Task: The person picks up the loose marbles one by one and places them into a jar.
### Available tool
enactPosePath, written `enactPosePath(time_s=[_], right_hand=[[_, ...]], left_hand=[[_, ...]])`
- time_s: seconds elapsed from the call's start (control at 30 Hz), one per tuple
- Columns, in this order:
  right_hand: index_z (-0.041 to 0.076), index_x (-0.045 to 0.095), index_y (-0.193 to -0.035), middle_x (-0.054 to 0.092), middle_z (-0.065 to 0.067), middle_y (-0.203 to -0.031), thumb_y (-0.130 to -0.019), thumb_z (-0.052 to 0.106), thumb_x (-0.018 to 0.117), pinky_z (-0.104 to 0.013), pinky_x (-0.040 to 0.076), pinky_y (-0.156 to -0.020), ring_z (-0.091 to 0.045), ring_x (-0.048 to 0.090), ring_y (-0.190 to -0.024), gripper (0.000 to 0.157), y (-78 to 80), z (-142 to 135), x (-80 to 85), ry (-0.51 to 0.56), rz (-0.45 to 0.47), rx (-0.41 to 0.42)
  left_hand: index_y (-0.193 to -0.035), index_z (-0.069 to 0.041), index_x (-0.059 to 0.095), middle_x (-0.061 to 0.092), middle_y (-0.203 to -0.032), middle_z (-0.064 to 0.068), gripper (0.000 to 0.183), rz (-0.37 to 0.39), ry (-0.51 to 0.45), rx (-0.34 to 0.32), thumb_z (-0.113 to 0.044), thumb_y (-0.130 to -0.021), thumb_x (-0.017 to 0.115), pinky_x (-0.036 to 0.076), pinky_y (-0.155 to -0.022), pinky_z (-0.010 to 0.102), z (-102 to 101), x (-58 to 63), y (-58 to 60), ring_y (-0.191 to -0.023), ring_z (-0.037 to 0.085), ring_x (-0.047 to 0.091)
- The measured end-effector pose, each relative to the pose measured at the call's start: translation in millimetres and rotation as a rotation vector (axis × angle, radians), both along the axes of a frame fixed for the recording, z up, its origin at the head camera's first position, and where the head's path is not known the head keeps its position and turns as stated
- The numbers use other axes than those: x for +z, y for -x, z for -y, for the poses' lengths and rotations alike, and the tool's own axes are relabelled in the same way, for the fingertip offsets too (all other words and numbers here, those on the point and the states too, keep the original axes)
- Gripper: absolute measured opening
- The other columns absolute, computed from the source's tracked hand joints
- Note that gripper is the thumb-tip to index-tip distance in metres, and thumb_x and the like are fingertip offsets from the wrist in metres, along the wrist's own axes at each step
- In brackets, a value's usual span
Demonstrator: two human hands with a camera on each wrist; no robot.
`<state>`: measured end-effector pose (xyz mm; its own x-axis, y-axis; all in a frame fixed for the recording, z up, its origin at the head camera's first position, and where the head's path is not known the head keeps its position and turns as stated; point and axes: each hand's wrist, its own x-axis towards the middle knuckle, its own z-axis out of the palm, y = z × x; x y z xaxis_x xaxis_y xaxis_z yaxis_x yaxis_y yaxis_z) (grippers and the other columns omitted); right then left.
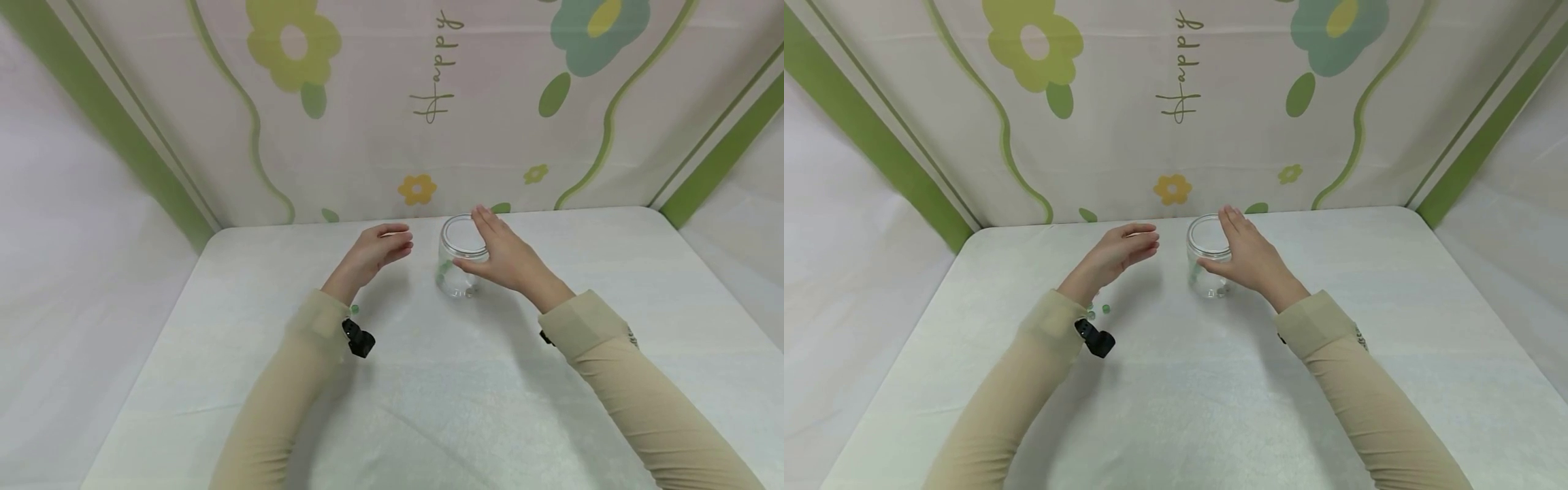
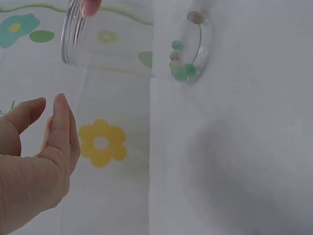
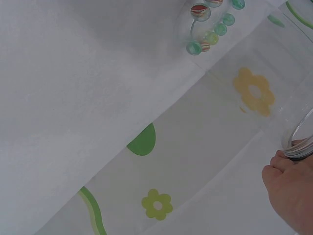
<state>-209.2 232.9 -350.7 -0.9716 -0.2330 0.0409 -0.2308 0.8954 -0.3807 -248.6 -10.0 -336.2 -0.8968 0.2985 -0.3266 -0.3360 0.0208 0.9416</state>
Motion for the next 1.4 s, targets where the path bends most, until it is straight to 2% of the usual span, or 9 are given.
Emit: enactPosePath(time_s=[0.33,0.43,0.67,0.87,1.03,1.23,1.4], right_hand=[[0.001,0.010,-0.152,0.006,-0.015,-0.162,-0.087,0.055,0.061,-0.053,0.015,-0.123,-0.035,0.008,-0.149,0.099,-1.0,0.2,-0.2,-0.009,-0.004,0.015],[0.001,0.009,-0.152,0.006,-0.014,-0.162,-0.087,0.055,0.060,-0.052,0.015,-0.123,-0.035,0.008,-0.149,0.099,-1.2,-0.2,-0.2,-0.013,-0.002,0.012],[0.002,0.009,-0.153,0.005,-0.013,-0.162,-0.087,0.056,0.060,-0.053,0.015,-0.122,-0.035,0.008,-0.149,0.100,-1.8,0.5,0.0,-0.006,-0.002,0.009],[0.001,0.009,-0.153,0.005,-0.014,-0.162,-0.086,0.055,0.061,-0.053,0.015,-0.123,-0.034,0.007,-0.149,0.099,-2.0,2.2,0.2,-0.004,-0.003,0.013],[0.002,0.009,-0.153,0.005,-0.014,-0.162,-0.086,0.055,0.061,-0.053,0.016,-0.122,-0.035,0.007,-0.149,0.100,-1.8,2.8,-0.1,-0.004,0.001,0.009],[0.003,0.009,-0.153,0.005,-0.013,-0.162,-0.086,0.055,0.061,-0.053,0.016,-0.122,-0.035,0.008,-0.149,0.100,-1.5,3.2,-1.3,-0.003,0.000,0.006],[0.003,0.008,-0.153,0.005,-0.013,-0.162,-0.086,0.055,0.061,-0.053,0.016,-0.122,-0.035,0.007,-0.149,0.100,-1.8,3.5,-1.5,-0.004,0.003,0.005]], left_hand=[[-0.141,-0.004,0.043,0.051,-0.134,0.014,0.046,0.042,0.104,0.002,-0.008,-0.096,0.055,0.055,-0.078,0.011,39.0,-16.8,3.7,-0.104,0.013,0.059],[-0.142,-0.005,0.042,0.048,-0.140,0.017,0.046,0.043,0.131,0.008,-0.009,-0.097,0.053,0.055,-0.081,0.011,50.2,-20.5,4.4,-0.107,0.014,0.058],[-0.144,-0.004,0.038,0.045,-0.142,0.018,0.047,0.012,0.210,-0.002,-0.011,-0.099,0.050,0.051,-0.100,0.021,74.2,-26.5,3.0,-0.118,0.019,0.055],[-0.145,-0.002,0.036,0.044,-0.143,0.019,0.047,-0.020,0.277,-0.019,-0.012,-0.100,0.048,0.050,-0.100,0.020,95.1,-33.2,0.7,-0.125,0.023,0.052],[-0.145,-0.001,0.035,0.042,-0.145,0.020,0.047,-0.020,0.314,-0.027,-0.013,-0.101,0.046,0.051,-0.096,0.016,112.2,-39.7,-0.7,-0.121,0.019,0.053],[-0.145,0.003,0.033,0.042,-0.145,0.023,0.049,-0.028,0.381,-0.061,-0.014,-0.101,0.045,0.046,-0.108,0.026,131.6,-43.5,-6.4,-0.123,0.019,0.053],[-0.144,0.005,0.033,0.042,-0.144,0.024,0.049,-0.042,0.418,-0.079,-0.015,-0.101,0.045,0.043,-0.111,0.031,145.8,-48.5,-9.0,-0.119,0.016,0.056]])
